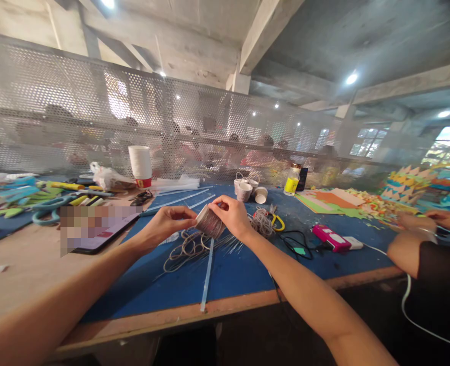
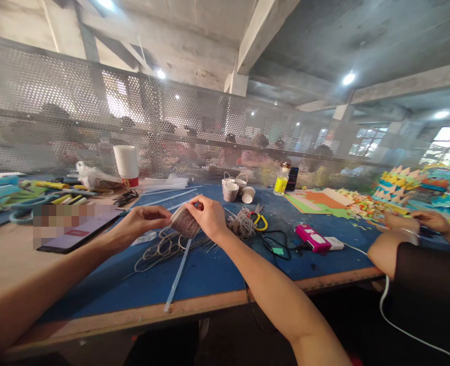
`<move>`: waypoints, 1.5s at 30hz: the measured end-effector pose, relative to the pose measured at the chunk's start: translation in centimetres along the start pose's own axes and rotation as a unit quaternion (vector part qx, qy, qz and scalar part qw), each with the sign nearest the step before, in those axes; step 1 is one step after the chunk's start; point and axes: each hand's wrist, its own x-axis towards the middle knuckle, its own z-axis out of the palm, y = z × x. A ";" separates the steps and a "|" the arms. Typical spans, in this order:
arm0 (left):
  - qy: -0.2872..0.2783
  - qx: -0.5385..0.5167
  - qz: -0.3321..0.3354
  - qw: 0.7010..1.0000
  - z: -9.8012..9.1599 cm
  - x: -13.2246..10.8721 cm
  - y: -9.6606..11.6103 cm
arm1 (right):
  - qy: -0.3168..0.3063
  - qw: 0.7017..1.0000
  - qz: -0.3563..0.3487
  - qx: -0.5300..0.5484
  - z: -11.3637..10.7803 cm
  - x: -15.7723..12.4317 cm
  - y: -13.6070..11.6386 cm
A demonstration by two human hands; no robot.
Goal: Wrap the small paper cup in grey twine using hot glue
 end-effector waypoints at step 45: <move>-0.013 -0.035 0.004 0.999 -0.2 0.4 -1.5 | -0.012 0.999 0.025 -0.020 0.0 0.0 0.2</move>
